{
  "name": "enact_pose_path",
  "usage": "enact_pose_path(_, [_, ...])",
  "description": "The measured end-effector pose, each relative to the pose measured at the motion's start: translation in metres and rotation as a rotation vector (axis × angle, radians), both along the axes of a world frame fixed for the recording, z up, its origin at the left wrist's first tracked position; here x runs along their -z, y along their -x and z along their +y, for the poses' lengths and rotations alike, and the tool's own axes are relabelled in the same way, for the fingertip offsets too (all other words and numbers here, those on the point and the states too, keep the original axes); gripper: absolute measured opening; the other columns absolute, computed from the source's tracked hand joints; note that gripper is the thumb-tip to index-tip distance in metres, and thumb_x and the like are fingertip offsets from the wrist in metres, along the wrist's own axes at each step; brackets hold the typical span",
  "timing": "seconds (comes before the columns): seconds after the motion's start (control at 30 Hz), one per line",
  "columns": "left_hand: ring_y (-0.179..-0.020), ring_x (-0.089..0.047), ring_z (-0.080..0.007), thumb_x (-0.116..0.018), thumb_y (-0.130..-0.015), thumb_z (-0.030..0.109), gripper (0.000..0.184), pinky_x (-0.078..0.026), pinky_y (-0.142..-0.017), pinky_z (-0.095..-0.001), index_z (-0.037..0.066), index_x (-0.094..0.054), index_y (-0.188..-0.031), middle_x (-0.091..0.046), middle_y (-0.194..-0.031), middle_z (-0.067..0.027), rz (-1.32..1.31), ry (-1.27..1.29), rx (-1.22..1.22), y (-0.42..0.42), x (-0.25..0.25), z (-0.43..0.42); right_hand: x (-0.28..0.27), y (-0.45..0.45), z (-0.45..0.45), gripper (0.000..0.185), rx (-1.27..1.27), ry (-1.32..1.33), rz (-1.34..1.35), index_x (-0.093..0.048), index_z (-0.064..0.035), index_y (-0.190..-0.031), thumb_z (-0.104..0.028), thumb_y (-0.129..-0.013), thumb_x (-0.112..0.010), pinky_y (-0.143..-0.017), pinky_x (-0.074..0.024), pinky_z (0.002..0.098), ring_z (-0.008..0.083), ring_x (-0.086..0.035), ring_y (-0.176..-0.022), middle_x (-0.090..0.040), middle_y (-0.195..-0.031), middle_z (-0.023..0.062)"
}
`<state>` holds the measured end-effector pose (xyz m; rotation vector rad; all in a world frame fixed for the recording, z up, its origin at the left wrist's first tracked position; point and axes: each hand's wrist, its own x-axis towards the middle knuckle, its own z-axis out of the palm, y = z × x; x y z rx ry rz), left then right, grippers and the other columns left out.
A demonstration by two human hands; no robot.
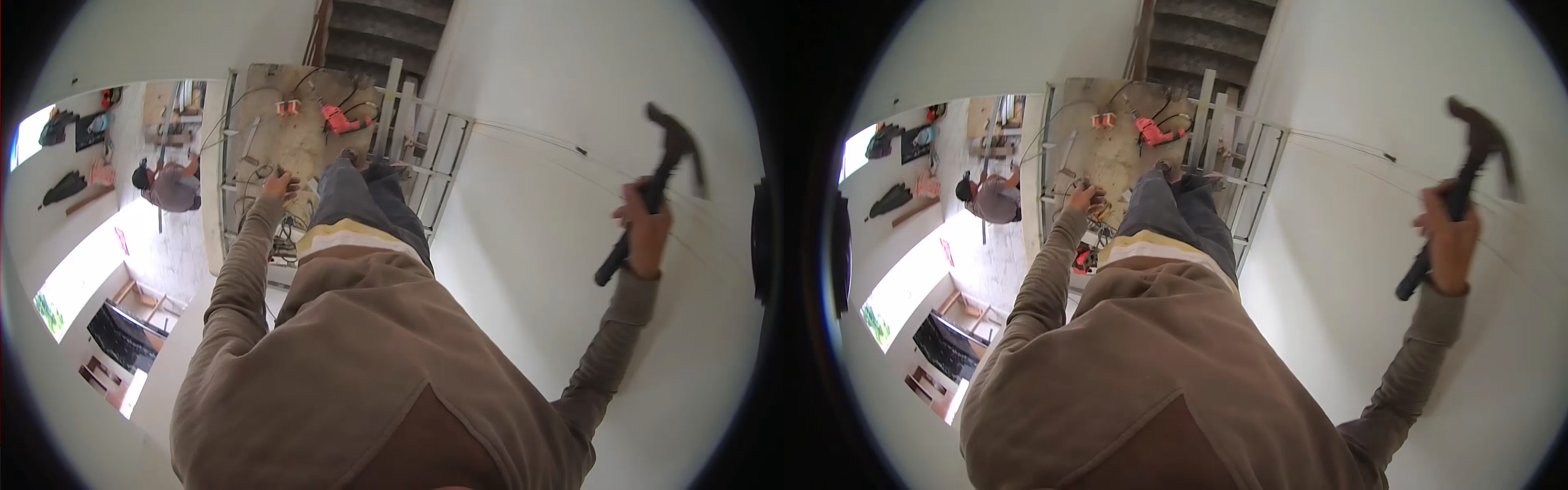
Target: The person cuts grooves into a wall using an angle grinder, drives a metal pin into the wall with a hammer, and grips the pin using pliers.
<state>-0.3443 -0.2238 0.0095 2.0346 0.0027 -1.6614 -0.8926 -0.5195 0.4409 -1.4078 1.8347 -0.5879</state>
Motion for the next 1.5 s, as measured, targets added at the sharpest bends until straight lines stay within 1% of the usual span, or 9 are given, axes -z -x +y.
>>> enact_pose_path(0.27, [-0.080,-0.067,-0.0414,-0.053,-0.101,0.028,0.025,-0.051,-0.069,-0.0484,0.007,-0.053,-0.115,-0.067,-0.080,-0.0221,-0.160,0.577,1.110,0.088,-0.090,-0.009,0.303,-0.099,0.178,0.036,-0.537,-0.549,-0.138,-0.064,0.0009,-0.107,-0.018,-0.077,-0.069,-0.080,-0.0543,0.0410,0.0343,-0.069,-0.085,-0.070,-0.093,0.0209])
enact_pose_path(0.4, [-0.080,-0.063,-0.0497,-0.049,-0.102,0.036,0.033,-0.047,-0.070,-0.0586,0.011,-0.047,-0.123,-0.067,-0.086,-0.0273,-0.172,0.218,1.376,0.083,-0.088,-0.020,0.325,-0.166,0.282,0.045,-0.625,-0.664,0.047,-0.064,-0.0002,-0.113,-0.018,-0.072,-0.070,-0.088,-0.0518,0.0480,0.0435,-0.065,-0.098,-0.070,-0.103,0.0236])
enact_pose_path(0.6, [-0.085,-0.067,-0.0367,-0.051,-0.102,0.039,0.033,-0.050,-0.074,-0.0492,0.009,-0.054,-0.114,-0.068,-0.087,-0.0219,0.084,0.333,1.103,0.060,-0.098,0.008,0.276,-0.160,0.292,0.032,-0.203,-0.936,-0.343,-0.064,-0.0015,-0.101,-0.016,-0.073,-0.071,-0.078,-0.0502,0.0432,0.0285,-0.065,-0.082,-0.066,-0.086,0.0157])
enact_pose_path(0.7, [-0.084,-0.069,-0.0331,-0.054,-0.100,0.039,0.032,-0.054,-0.072,-0.0461,0.008,-0.059,-0.109,-0.070,-0.090,-0.0187,-0.138,0.899,1.244,0.045,-0.070,0.019,0.273,-0.139,0.311,0.031,-0.042,-1.033,-0.590,-0.063,-0.0014,-0.100,-0.014,-0.073,-0.072,-0.077,-0.0497,0.0387,0.0214,-0.063,-0.080,-0.066,-0.084,0.0116])
enact_pose_path(0.8, [-0.071,-0.066,-0.0220,-0.055,-0.100,0.035,0.025,-0.049,-0.054,-0.0334,0.011,-0.061,-0.106,-0.069,-0.095,-0.0115,0.293,0.088,0.416,0.031,-0.039,-0.061,0.312,-0.139,0.314,0.034,-0.035,-0.932,-0.557,-0.063,0.0000,-0.104,-0.013,-0.074,-0.073,-0.081,-0.0504,0.0372,0.0222,-0.065,-0.085,-0.069,-0.091,0.0126])
enact_pose_path(0.87, [-0.065,-0.060,-0.0152,-0.057,-0.098,0.038,0.029,-0.043,-0.052,-0.0268,0.011,-0.061,-0.107,-0.066,-0.081,-0.0043,-0.030,0.212,0.058,0.015,0.063,-0.095,0.378,-0.140,0.325,0.039,-0.064,-0.738,-0.364,-0.063,0.0009,-0.109,-0.016,-0.076,-0.076,-0.084,-0.0510,0.0385,0.0284,-0.068,-0.092,-0.071,-0.097,0.0170])
enact_pose_path(1.0, [-0.072,-0.063,-0.0185,-0.061,-0.095,0.040,0.040,-0.050,-0.064,-0.0353,0.009,-0.065,-0.120,-0.068,-0.086,-0.0058,-0.233,-0.010,0.515,-0.079,0.320,-0.087,0.492,-0.119,0.267,0.026,-0.106,-0.424,-0.068,-0.059,-0.0033,-0.101,-0.019,-0.086,-0.073,-0.066,-0.0510,0.0445,0.0383,-0.070,-0.080,-0.069,-0.083,0.0213])
enact_pose_path(1.13, [-0.070,-0.064,-0.0207,-0.061,-0.095,0.040,0.042,-0.051,-0.067,-0.0391,0.007,-0.067,-0.120,-0.071,-0.088,-0.0101,-0.384,-0.264,1.130,-0.124,0.482,-0.061,0.578,-0.076,0.230,0.025,-0.042,-0.325,-0.066,-0.063,-0.0014,-0.099,-0.019,-0.086,-0.073,-0.063,-0.0502,0.0350,0.0223,-0.066,-0.066,-0.067,-0.074,0.0122])
enact_pose_path(1.5, [-0.078,-0.068,-0.0246,-0.060,-0.093,0.041,0.043,-0.052,-0.070,-0.0406,0.002,-0.070,-0.109,-0.073,-0.091,-0.0127,-0.724,0.019,1.192,-0.119,0.567,-0.153,0.595,-0.074,0.186,0.024,0.423,-0.007,-0.548,-0.056,-0.0027,-0.092,-0.025,-0.096,-0.063,-0.042,-0.0370,0.0249,0.0095,-0.048,-0.044,-0.054,-0.060,0.0019])
